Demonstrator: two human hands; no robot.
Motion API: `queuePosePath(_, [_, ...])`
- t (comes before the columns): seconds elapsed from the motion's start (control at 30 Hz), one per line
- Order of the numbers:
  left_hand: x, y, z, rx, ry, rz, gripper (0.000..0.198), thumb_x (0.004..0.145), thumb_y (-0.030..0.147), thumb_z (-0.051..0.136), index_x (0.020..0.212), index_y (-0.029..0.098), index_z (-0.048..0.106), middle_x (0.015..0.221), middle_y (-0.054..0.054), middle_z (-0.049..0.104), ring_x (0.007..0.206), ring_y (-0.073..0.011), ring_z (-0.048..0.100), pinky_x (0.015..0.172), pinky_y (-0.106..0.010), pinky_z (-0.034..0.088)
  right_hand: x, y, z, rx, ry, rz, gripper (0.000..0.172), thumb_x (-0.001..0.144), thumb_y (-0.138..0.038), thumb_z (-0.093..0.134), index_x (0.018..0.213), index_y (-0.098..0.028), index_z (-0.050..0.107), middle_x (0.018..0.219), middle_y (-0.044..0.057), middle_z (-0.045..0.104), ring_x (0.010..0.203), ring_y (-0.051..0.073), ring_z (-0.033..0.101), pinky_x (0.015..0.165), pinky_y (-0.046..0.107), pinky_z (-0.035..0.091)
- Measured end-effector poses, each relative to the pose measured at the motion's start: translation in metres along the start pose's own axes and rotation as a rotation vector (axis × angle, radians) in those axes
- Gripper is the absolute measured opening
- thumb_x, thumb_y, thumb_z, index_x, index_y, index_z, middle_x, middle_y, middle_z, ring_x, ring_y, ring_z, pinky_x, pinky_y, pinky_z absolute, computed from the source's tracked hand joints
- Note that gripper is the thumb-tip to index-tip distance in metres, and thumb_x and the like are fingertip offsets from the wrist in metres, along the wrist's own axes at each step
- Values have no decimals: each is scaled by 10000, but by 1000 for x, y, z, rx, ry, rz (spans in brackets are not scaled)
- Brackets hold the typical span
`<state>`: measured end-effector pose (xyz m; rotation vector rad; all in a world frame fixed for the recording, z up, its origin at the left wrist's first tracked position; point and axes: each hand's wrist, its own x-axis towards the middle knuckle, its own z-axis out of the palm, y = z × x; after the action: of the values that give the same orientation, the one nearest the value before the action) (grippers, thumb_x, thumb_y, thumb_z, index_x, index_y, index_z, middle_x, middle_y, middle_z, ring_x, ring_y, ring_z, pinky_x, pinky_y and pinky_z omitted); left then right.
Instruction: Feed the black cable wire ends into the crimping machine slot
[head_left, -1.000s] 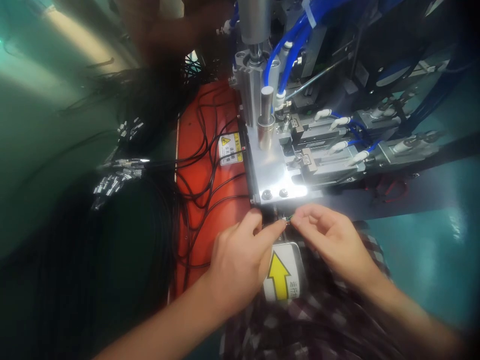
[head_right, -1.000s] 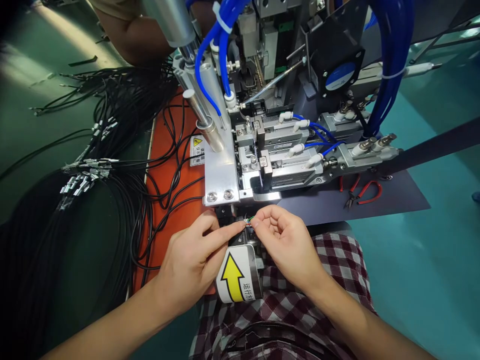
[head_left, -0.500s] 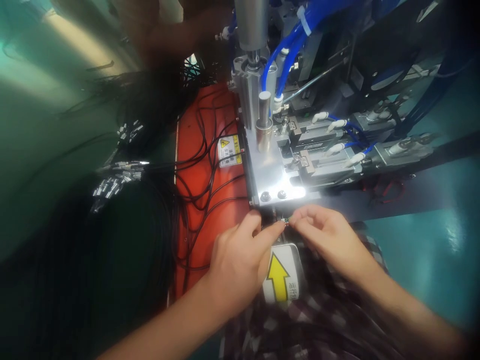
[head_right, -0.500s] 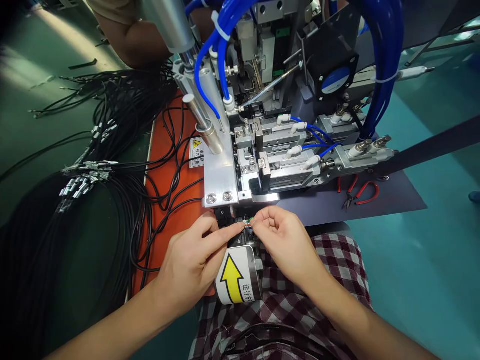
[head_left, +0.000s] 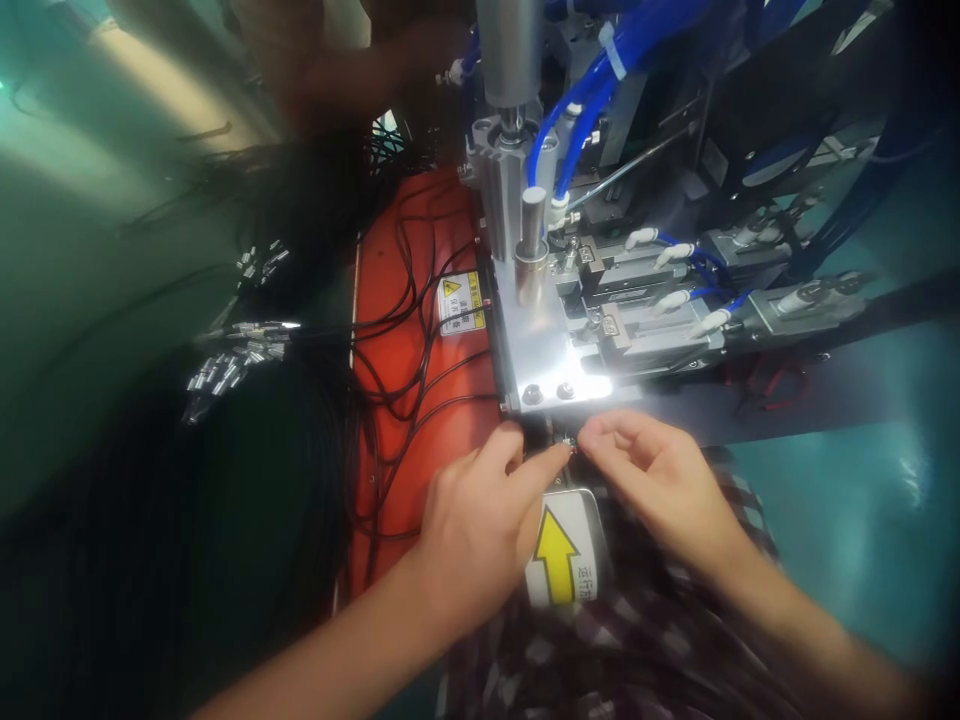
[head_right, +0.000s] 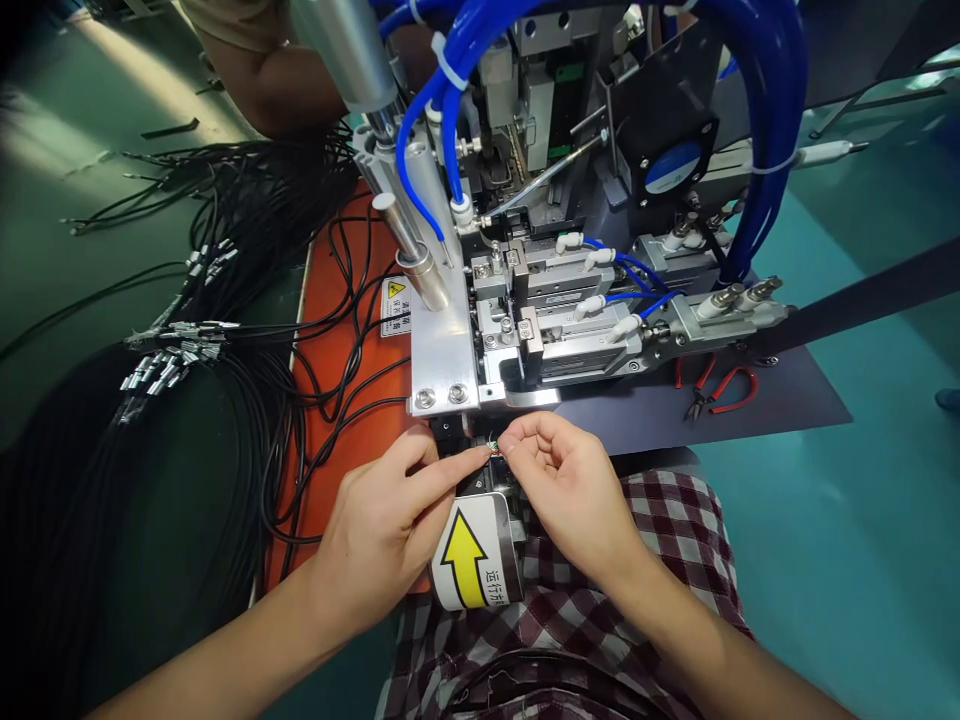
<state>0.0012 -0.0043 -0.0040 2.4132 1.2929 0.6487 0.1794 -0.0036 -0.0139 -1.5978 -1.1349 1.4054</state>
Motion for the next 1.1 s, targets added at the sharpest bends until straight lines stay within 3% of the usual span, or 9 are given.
queuePosePath(0.47, [0,1,-1,17,-23,-14,352,869,110,447,1126,181,677,729,-12,500,594,-117,536,495,-203,412,0,2,1,-121,13,-20,191,839,-361,561,792,-178,587,716,23,576,641,148,518,509,239,385])
queuePosePath(0.67, [0,0,-1,14,-14,-11,352,872,105,438,1118,180,678,708,-3,486,575,-111,518,491,-199,411,6,-3,-6,-101,-117,105,237,827,-378,578,772,-149,597,536,-53,447,459,84,365,415,212,287])
queuePosePath(0.8, [0,1,0,20,-10,-8,349,878,113,431,1114,186,677,711,-3,483,579,-110,515,490,-198,401,3,-4,-3,-66,-72,23,237,863,-382,549,862,-155,613,544,-48,460,475,98,398,420,216,298])
queuePosePath(1.1, [1,1,-1,46,-11,-13,356,885,122,413,1107,197,681,709,-1,482,562,-102,488,476,-188,378,-1,1,0,-217,9,-217,159,875,-315,559,804,-181,605,743,34,623,697,172,572,600,262,432])
